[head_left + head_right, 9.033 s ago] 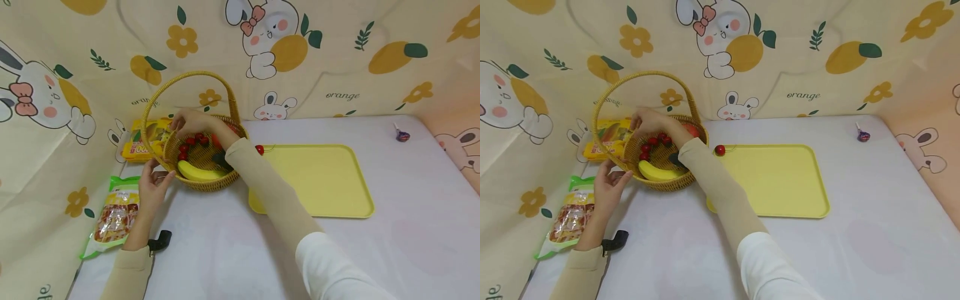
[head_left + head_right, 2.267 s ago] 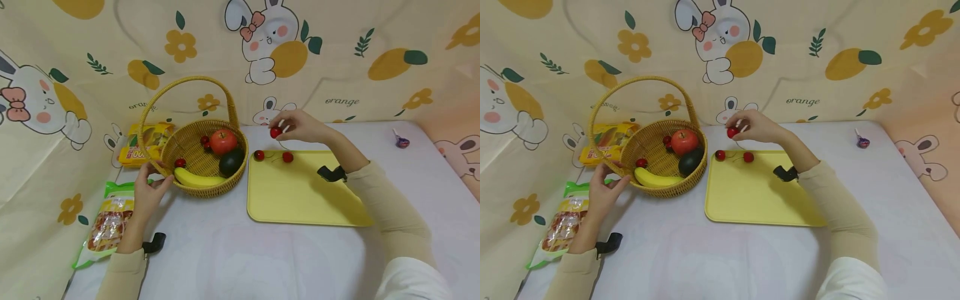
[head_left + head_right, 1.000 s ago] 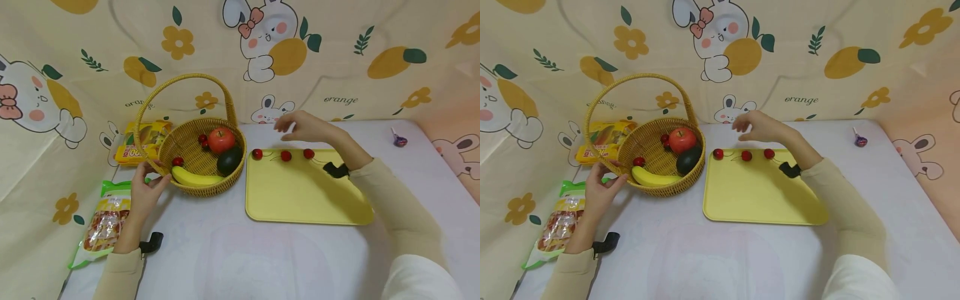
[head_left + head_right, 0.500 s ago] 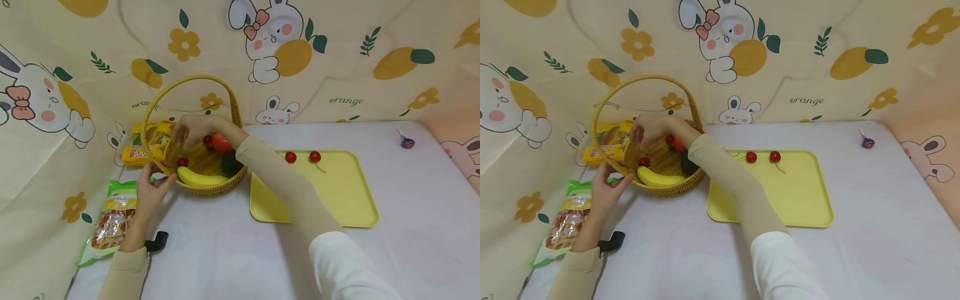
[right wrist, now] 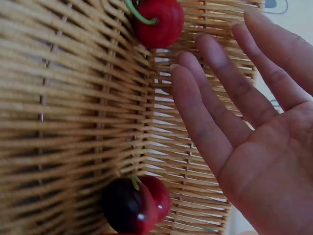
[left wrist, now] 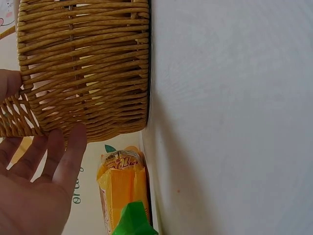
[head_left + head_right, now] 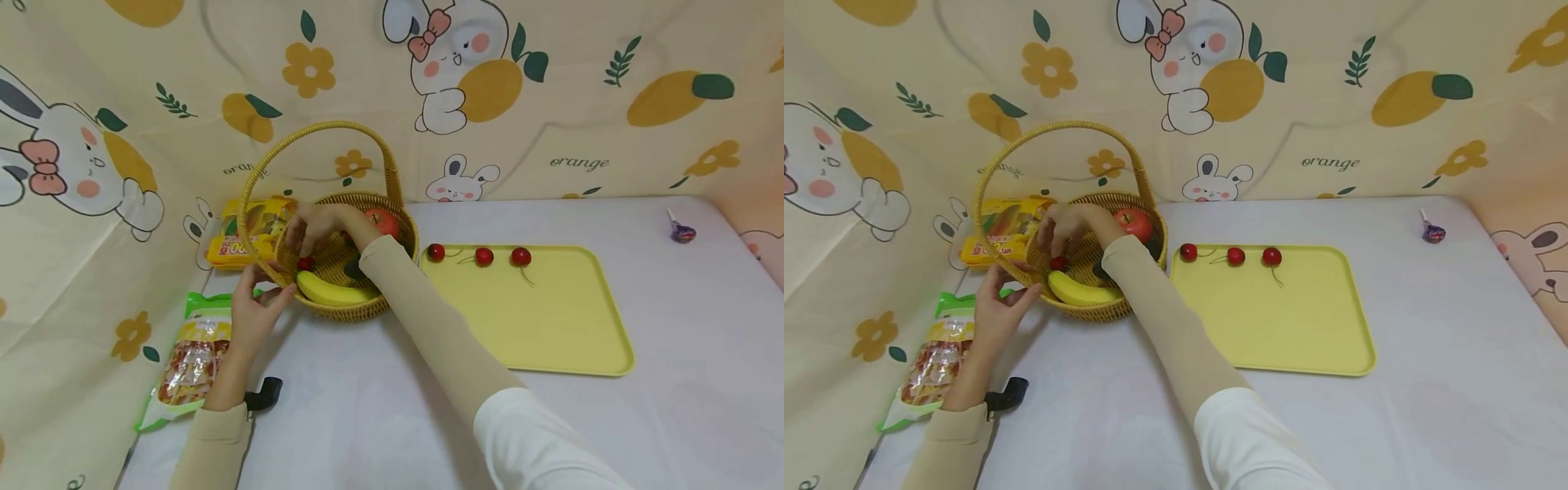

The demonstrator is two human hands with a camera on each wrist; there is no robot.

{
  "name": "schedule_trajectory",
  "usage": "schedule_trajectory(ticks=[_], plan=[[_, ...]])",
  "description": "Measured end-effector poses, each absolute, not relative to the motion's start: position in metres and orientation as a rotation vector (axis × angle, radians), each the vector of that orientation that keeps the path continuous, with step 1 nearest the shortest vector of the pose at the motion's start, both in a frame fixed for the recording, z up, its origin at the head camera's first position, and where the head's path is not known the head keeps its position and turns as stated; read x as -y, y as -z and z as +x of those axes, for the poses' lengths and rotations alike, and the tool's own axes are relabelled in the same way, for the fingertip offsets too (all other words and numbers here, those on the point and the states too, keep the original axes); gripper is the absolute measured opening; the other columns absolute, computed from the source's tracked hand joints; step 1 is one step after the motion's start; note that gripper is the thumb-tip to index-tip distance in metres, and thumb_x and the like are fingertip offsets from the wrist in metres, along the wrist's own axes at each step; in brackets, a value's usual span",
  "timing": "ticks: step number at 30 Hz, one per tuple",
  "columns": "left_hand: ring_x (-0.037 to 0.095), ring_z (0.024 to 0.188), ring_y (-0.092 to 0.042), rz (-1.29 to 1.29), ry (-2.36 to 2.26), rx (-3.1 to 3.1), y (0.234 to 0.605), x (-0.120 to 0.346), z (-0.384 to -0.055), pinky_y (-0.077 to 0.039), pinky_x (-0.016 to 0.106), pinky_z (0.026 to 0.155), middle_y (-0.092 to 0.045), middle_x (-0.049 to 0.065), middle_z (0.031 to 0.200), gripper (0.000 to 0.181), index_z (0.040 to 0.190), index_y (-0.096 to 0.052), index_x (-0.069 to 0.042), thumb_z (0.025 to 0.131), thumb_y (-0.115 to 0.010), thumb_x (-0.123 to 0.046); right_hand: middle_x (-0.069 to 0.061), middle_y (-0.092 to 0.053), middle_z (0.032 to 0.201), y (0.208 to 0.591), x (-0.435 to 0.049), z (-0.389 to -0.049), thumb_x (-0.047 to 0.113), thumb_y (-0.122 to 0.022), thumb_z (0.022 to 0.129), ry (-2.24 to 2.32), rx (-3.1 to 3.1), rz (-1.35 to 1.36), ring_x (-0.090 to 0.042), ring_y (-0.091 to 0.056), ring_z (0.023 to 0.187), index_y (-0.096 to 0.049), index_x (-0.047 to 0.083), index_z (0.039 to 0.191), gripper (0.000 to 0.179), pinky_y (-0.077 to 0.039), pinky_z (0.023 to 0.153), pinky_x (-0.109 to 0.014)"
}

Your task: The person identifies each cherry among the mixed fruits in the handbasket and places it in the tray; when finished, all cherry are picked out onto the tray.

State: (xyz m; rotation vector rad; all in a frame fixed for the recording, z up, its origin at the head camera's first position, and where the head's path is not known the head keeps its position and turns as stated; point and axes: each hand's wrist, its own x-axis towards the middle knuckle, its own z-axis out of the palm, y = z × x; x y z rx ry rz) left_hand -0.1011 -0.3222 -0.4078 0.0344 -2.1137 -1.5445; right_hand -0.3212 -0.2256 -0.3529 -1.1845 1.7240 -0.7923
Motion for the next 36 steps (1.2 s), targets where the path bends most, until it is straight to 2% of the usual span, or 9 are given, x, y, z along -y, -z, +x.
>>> schedule_trajectory(ticks=[6,11,16,22,30,36], plan=[[0.03,0.106,-0.052,0.037,1.542,2.132,0.393,0.313,-0.096,-0.056,0.018,0.081,-0.051,0.033,0.118,0.045,0.124,-0.048,0.018,0.084,-0.07,0.014,-0.02,-0.063,0.126,0.361,0.222,-0.324,-0.004,-0.07,0.089,0.784,-1.651,-1.126,-0.024,-0.061,0.108,-0.063,-0.004,0.129,0.04,-0.051,0.1,-0.047],[0.031,0.106,-0.052,0.046,1.537,2.14,0.392,0.313,-0.095,-0.056,0.019,0.081,-0.051,0.033,0.119,0.045,0.124,-0.048,0.018,0.084,-0.07,0.013,-0.016,-0.061,0.13,0.368,0.223,-0.325,-0.007,-0.07,0.088,0.761,-1.622,-1.035,-0.022,-0.059,0.112,-0.062,-0.003,0.13,0.043,-0.053,0.097,-0.044],[0.037,0.108,-0.05,0.038,1.516,2.154,0.392,0.312,-0.095,-0.056,0.018,0.081,-0.051,0.034,0.119,0.045,0.124,-0.048,0.018,0.085,-0.07,0.012,-0.012,-0.061,0.116,0.372,0.227,-0.324,-0.006,-0.072,0.087,0.708,-1.633,-1.008,-0.019,-0.06,0.098,-0.063,0.0,0.128,0.042,-0.056,0.093,-0.042],[0.034,0.107,-0.051,0.05,1.506,2.169,0.391,0.312,-0.095,-0.056,0.018,0.081,-0.05,0.034,0.118,0.045,0.124,-0.048,0.017,0.085,-0.07,0.012,-0.009,-0.059,0.102,0.375,0.231,-0.322,-0.003,-0.073,0.087,0.64,-1.644,-1.033,-0.017,-0.059,0.086,-0.065,0.0,0.124,0.037,-0.056,0.089,-0.04],[0.033,0.107,-0.05,0.05,1.532,2.154,0.392,0.312,-0.095,-0.056,0.019,0.081,-0.05,0.034,0.12,0.045,0.124,-0.048,0.017,0.085,-0.07,0.012,-0.011,-0.058,0.103,0.373,0.231,-0.32,-0.006,-0.071,0.087,0.598,-1.651,-1.034,-0.017,-0.058,0.087,-0.067,0.002,0.122,0.036,-0.057,0.088,-0.038],[0.029,0.106,-0.052,0.044,1.558,2.128,0.394,0.313,-0.095,-0.056,0.018,0.082,-0.051,0.034,0.12,0.046,0.125,-0.048,0.017,0.084,-0.069,0.014,-0.011,-0.065,0.112,0.361,0.23,-0.319,-0.004,-0.07,0.09,0.547,-1.74,-1.163,-0.019,-0.063,0.092,-0.069,0.001,0.121,0.032,-0.057,0.087,-0.036]])
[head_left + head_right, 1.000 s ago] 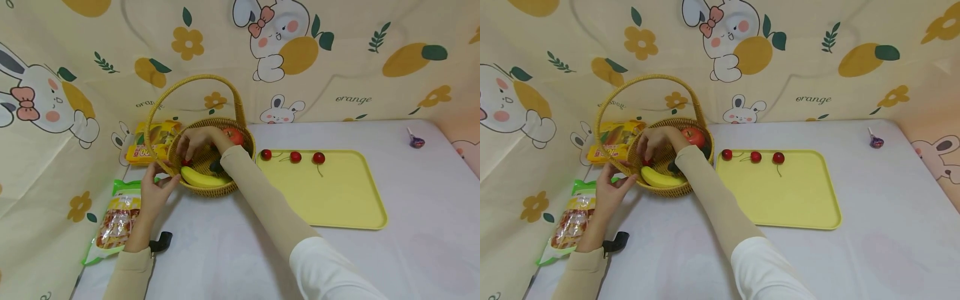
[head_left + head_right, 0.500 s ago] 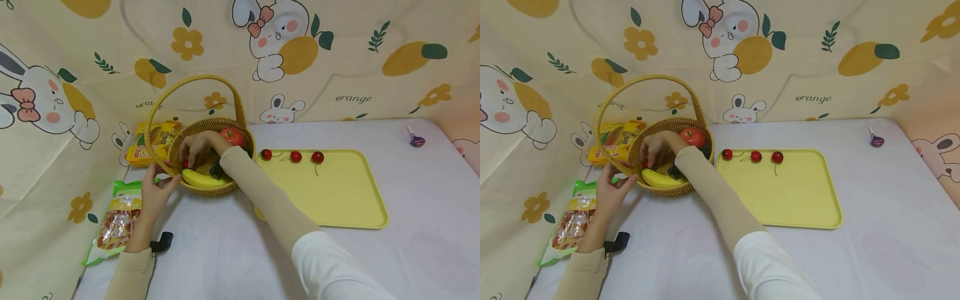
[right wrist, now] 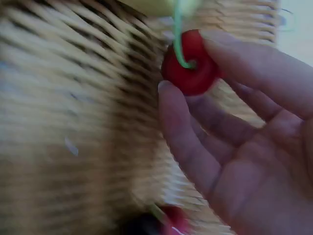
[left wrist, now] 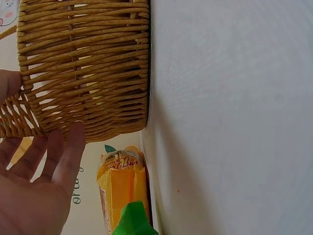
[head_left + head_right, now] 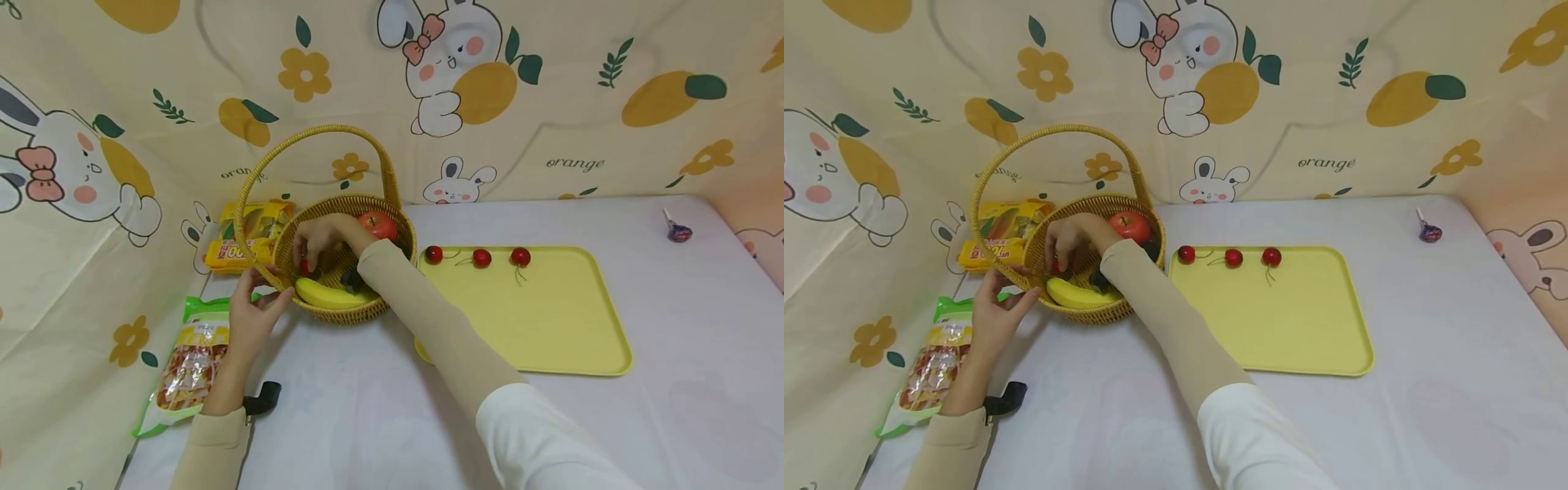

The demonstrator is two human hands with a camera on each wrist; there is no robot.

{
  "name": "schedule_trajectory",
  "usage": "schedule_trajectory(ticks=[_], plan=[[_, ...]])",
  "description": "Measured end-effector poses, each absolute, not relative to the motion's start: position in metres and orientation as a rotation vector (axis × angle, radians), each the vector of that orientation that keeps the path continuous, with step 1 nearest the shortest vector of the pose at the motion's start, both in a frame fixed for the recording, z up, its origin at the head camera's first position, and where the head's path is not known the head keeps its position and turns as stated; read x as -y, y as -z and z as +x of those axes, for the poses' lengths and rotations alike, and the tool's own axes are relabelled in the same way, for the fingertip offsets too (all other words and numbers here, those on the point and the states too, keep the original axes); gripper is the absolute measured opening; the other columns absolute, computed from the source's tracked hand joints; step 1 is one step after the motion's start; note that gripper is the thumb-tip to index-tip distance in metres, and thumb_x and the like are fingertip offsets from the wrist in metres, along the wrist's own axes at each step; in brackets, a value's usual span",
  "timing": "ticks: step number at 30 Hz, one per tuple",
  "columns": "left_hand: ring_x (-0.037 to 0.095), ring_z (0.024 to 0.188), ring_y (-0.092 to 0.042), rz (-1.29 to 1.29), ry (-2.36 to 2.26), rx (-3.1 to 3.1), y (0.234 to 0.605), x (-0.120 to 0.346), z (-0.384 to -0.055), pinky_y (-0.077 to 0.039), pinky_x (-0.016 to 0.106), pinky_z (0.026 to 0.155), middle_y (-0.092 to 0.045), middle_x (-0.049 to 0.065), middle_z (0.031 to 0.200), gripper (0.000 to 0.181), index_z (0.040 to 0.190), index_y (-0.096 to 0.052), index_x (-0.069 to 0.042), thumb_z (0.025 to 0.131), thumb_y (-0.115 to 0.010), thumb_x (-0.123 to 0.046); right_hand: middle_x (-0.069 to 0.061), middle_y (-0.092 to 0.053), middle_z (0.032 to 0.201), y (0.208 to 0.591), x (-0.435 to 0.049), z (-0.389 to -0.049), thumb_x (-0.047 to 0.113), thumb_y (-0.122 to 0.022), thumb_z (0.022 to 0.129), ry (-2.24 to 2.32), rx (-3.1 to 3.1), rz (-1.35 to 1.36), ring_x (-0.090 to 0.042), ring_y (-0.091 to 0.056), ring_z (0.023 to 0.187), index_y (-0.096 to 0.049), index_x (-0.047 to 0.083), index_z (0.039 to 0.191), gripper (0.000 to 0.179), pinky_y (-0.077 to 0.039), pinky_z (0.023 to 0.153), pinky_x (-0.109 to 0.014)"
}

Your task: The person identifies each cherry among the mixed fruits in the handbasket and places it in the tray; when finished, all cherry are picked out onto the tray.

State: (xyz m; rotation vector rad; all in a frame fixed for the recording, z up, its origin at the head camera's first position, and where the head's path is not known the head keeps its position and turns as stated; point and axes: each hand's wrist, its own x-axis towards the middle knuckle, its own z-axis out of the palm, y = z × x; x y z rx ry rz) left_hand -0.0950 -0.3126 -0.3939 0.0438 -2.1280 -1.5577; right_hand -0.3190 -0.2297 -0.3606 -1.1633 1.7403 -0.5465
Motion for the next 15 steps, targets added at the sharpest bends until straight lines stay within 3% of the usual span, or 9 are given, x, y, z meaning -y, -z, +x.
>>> schedule_trajectory(ticks=[5,8,12,15], plan=[[0.031,0.106,-0.052,0.037,1.561,2.119,0.394,0.312,-0.095,-0.056,0.018,0.082,-0.051,0.033,0.12,0.046,0.126,-0.048,0.018,0.084,-0.068,0.015,-0.012,-0.065,0.114,0.332,0.212,-0.316,-0.002,-0.071,0.089,0.657,-1.805,-1.299,-0.024,-0.065,0.094,-0.068,-0.001,0.12,0.031,-0.058,0.084,-0.037],[0.031,0.107,-0.051,0.035,1.555,2.114,0.398,0.314,-0.096,-0.056,0.019,0.083,-0.052,0.03,0.12,0.046,0.126,-0.049,0.017,0.084,-0.069,0.015,-0.01,-0.064,0.113,0.307,0.184,-0.312,0.0,-0.072,0.088,0.8,-1.808,-1.411,-0.022,-0.063,0.099,-0.066,-0.001,0.12,0.032,-0.057,0.086,-0.033],[0.031,0.106,-0.052,0.034,1.541,2.119,0.396,0.312,-0.095,-0.056,0.018,0.082,-0.053,0.03,0.119,0.045,0.124,-0.049,0.017,0.084,-0.068,0.015,-0.006,-0.064,0.111,0.291,0.122,-0.311,0.005,-0.075,0.087,0.998,-1.851,-1.589,-0.02,-0.058,0.099,-0.066,0.001,0.116,0.03,-0.053,0.088,-0.029],[0.03,0.105,-0.052,0.037,1.529,2.126,0.394,0.308,-0.095,-0.056,0.017,0.081,-0.052,0.033,0.119,0.044,0.124,-0.048,0.019,0.084,-0.068,0.016,-0.006,-0.063,0.112,0.296,0.058,-0.315,0.005,-0.075,0.087,1.108,-1.923,-1.573,-0.022,-0.058,0.097,-0.066,0.002,0.114,0.028,-0.054,0.087,-0.032]])
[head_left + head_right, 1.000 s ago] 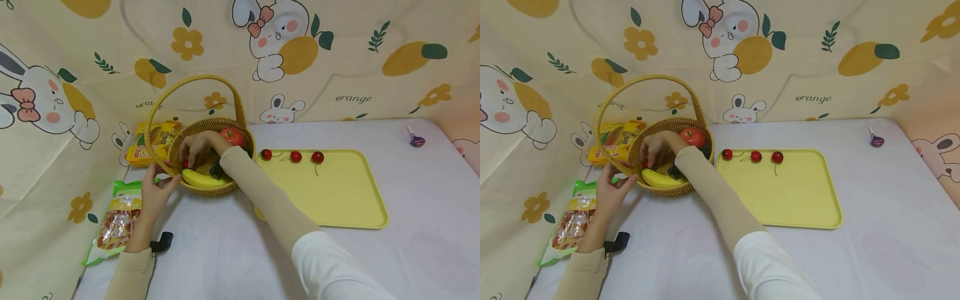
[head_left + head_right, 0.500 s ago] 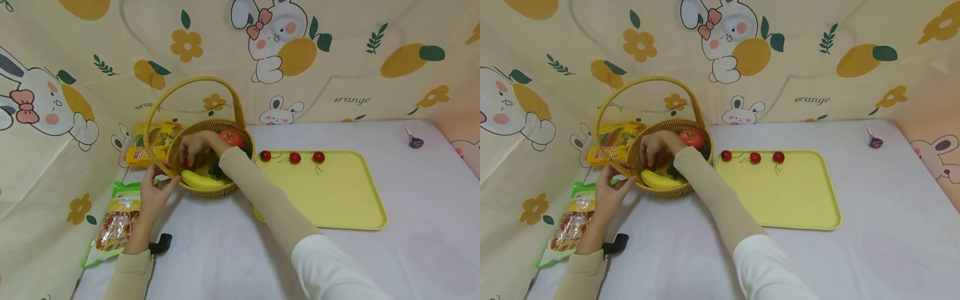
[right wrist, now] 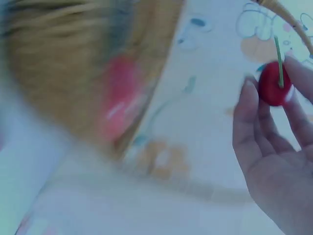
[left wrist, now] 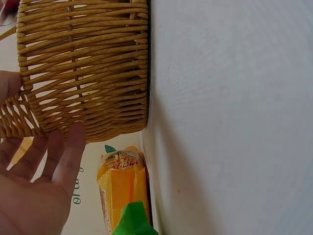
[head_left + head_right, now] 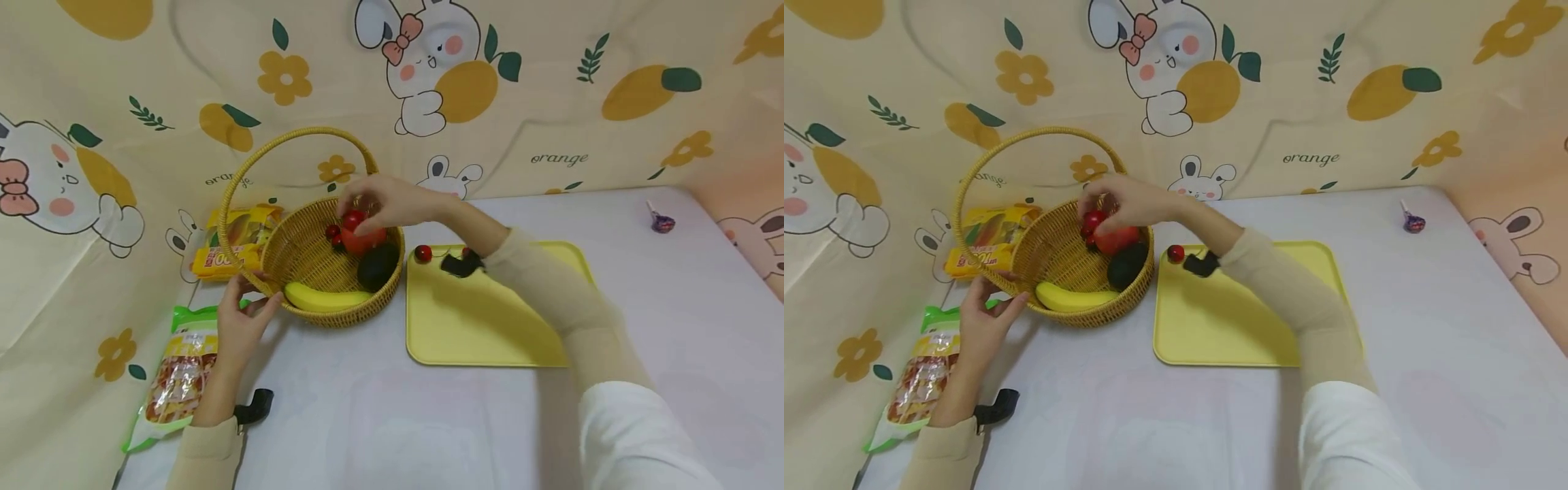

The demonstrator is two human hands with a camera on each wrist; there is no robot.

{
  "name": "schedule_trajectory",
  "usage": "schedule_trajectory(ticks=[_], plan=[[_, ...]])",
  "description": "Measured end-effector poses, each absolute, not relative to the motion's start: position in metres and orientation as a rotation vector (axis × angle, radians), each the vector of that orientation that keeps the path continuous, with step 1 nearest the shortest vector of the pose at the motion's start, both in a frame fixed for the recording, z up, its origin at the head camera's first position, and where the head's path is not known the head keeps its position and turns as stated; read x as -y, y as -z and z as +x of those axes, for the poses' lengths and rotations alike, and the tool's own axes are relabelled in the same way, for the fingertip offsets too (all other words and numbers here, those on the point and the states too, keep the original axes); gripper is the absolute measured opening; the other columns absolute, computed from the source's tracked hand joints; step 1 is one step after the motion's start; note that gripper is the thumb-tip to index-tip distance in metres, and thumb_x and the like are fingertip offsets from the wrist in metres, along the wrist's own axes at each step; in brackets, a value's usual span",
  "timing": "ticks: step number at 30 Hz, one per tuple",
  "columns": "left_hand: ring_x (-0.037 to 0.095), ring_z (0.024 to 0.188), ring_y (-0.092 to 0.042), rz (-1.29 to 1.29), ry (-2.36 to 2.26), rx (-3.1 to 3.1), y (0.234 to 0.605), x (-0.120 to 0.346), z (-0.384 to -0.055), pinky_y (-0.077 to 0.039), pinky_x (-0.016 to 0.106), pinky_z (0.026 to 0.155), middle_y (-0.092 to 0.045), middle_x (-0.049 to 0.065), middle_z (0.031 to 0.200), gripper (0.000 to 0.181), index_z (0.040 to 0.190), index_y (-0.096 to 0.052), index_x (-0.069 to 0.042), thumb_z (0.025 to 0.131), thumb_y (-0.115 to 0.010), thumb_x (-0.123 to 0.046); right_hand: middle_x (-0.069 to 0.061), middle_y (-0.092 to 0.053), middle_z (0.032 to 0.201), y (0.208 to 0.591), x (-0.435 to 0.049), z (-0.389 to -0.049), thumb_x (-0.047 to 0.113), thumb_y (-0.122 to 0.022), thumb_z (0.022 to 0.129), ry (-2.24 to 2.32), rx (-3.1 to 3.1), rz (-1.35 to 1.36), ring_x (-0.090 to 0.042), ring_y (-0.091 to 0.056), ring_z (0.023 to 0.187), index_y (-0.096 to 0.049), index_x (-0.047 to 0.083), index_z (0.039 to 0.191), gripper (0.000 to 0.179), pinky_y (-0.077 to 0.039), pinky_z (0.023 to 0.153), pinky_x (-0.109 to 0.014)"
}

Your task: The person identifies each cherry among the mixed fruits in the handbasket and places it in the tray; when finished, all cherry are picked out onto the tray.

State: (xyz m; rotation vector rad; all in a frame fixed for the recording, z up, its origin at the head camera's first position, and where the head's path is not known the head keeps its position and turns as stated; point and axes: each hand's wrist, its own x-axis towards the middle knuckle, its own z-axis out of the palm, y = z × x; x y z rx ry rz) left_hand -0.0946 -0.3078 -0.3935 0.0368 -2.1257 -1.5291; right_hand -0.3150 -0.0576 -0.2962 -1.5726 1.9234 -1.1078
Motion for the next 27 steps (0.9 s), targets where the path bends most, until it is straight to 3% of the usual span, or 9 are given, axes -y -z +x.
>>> schedule_trajectory(ticks=[7,12,17,27], plan=[[0.029,0.107,-0.052,0.018,1.529,2.107,0.412,0.317,-0.101,-0.056,0.017,0.081,-0.054,0.025,0.12,0.046,0.126,-0.051,0.014,0.083,-0.069,0.016,-0.012,-0.065,0.111,0.337,-0.102,-0.322,-0.003,-0.071,0.087,1.074,-2.305,-1.213,-0.025,-0.061,0.098,-0.065,0.0,0.116,0.029,-0.056,0.084,-0.029],[0.025,0.108,-0.053,-0.001,1.543,2.1,0.417,0.319,-0.104,-0.057,0.019,0.081,-0.054,0.023,0.121,0.047,0.127,-0.051,0.012,0.084,-0.07,0.014,-0.012,-0.067,0.106,0.361,-0.181,-0.314,-0.004,-0.073,0.086,0.951,-2.522,-0.989,-0.022,-0.059,0.092,-0.066,-0.004,0.115,0.03,-0.054,0.075,-0.023],[0.022,0.108,-0.052,0.046,1.543,2.101,0.415,0.321,-0.102,-0.056,0.017,0.081,-0.055,0.02,0.121,0.045,0.125,-0.052,0.01,0.085,-0.07,0.013,-0.014,-0.066,0.103,0.377,-0.207,-0.31,-0.007,-0.075,0.082,0.921,-2.54,-0.954,-0.023,-0.059,0.09,-0.067,-0.008,0.112,0.031,-0.054,0.071,-0.019],[0.019,0.105,-0.054,0.053,1.526,2.11,0.416,0.324,-0.101,-0.056,0.016,0.08,-0.056,0.019,0.12,0.047,0.126,-0.053,0.009,0.083,-0.072,0.013,-0.015,-0.067,0.103,0.387,-0.209,-0.316,-0.007,-0.076,0.081,0.869,-2.524,-0.894,-0.027,-0.06,0.093,-0.064,-0.009,0.117,0.038,-0.052,0.073,-0.022]])
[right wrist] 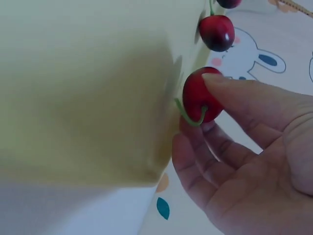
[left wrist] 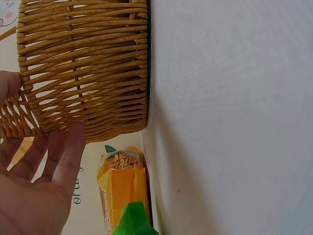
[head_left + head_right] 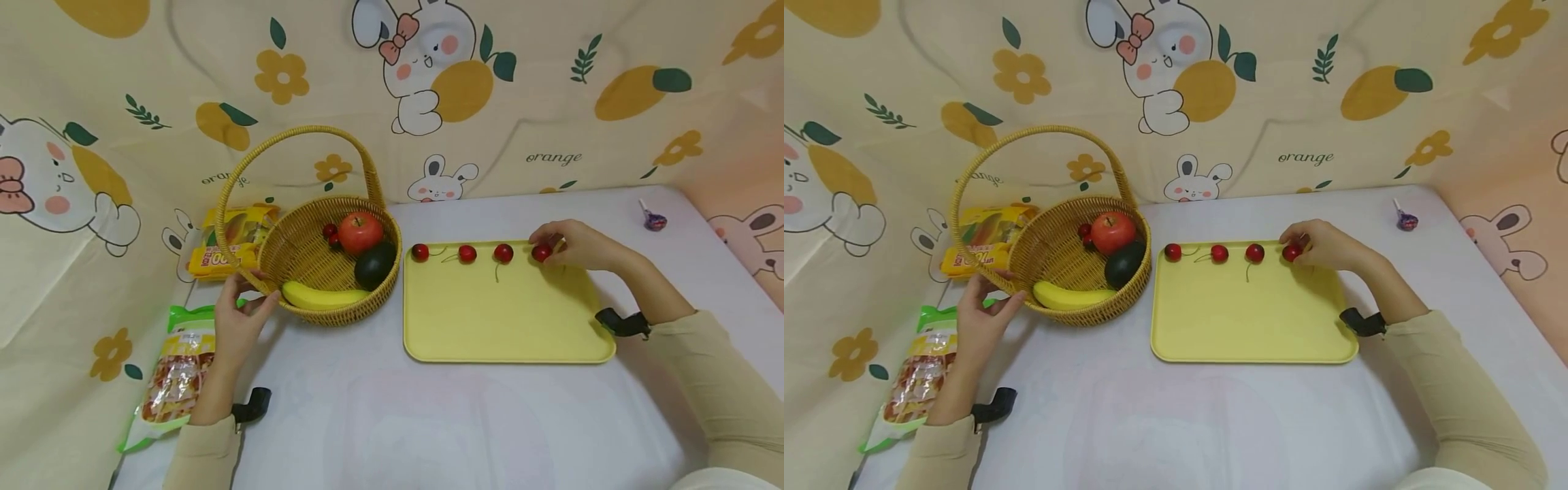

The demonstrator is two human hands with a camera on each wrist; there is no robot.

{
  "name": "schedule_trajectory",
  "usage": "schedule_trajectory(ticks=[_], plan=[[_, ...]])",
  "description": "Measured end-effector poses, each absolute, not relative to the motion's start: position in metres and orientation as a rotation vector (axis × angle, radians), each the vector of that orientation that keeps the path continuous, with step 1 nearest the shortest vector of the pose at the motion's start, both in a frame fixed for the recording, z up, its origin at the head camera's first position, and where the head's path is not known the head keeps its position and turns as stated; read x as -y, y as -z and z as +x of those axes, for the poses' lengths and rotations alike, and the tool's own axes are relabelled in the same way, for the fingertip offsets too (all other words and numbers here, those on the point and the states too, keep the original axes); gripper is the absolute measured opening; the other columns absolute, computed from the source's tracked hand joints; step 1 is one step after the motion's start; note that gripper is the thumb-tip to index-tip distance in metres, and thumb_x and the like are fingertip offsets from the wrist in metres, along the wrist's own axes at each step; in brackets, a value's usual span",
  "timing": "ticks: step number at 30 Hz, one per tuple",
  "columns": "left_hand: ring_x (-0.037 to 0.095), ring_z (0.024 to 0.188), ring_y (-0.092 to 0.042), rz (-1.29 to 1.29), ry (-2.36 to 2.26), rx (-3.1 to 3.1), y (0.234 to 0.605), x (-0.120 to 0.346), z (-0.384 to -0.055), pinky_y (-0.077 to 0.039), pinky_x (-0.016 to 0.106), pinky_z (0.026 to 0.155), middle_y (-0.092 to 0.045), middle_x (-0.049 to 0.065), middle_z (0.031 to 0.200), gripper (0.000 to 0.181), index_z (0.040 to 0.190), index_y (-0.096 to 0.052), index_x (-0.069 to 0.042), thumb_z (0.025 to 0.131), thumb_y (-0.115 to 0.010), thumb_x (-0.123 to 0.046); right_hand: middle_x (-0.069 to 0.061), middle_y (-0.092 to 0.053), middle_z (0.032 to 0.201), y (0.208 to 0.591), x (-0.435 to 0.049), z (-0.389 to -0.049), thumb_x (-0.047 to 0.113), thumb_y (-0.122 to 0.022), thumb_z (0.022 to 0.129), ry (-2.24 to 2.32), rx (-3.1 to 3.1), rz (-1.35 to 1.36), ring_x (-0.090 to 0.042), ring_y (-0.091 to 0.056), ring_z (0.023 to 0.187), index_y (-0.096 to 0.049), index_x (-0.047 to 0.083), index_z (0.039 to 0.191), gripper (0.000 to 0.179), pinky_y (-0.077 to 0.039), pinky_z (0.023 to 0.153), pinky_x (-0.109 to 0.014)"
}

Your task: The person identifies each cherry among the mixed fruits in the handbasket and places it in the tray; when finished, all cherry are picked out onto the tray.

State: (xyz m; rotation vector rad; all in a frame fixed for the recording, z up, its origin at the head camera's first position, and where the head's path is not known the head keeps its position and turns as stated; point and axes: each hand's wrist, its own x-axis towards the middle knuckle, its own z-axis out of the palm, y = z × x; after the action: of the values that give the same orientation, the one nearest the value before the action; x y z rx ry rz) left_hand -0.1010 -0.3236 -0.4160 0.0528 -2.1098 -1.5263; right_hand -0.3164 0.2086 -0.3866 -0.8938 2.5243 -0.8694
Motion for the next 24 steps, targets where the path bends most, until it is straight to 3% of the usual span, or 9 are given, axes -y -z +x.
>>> schedule_trajectory(ticks=[9,15,19,24], plan=[[0.024,0.106,-0.053,0.019,1.557,2.084,0.417,0.321,-0.101,-0.057,0.018,0.08,-0.055,0.022,0.12,0.045,0.125,-0.052,0.012,0.084,-0.07,0.015,-0.013,-0.067,0.101,0.391,-0.209,-0.315,-0.01,-0.073,0.082,0.869,-2.518,-0.908,-0.026,-0.06,0.091,-0.067,-0.007,0.112,0.031,-0.055,0.075,-0.026],[0.026,0.107,-0.053,0.019,1.558,2.088,0.42,0.323,-0.102,-0.057,0.018,0.08,-0.055,0.023,0.121,0.048,0.126,-0.052,0.012,0.082,-0.071,0.016,-0.021,-0.063,0.11,0.373,-0.199,-0.311,-0.002,-0.076,0.084,0.765,-2.613,-0.948,-0.037,-0.057,0.101,-0.065,-0.008,0.116,0.035,-0.052,0.087,-0.051],[0.025,0.107,-0.053,0.054,1.554,2.091,0.417,0.322,-0.1,-0.056,0.018,0.08,-0.054,0.023,0.121,0.047,0.126,-0.051,0.012,0.083,-0.069,0.017,-0.022,-0.061,0.121,0.335,-0.157,-0.309,0.002,-0.074,0.088,0.814,-2.632,-1.055,-0.04,-0.054,0.113,-0.063,-0.006,0.122,0.037,-0.048,0.095,-0.059],[0.03,0.108,-0.052,0.05,1.547,2.104,0.411,0.32,-0.099,-0.056,0.018,0.081,-0.054,0.026,0.121,0.046,0.126,-0.051,0.013,0.084,-0.069,0.016,-0.018,-0.06,0.127,0.297,-0.052,-0.303,0.003,-0.066,0.093,1.044,-2.332,-1.282,-0.034,-0.06,0.115,-0.059,-0.003,0.129,0.036,-0.053,0.097,-0.046]])
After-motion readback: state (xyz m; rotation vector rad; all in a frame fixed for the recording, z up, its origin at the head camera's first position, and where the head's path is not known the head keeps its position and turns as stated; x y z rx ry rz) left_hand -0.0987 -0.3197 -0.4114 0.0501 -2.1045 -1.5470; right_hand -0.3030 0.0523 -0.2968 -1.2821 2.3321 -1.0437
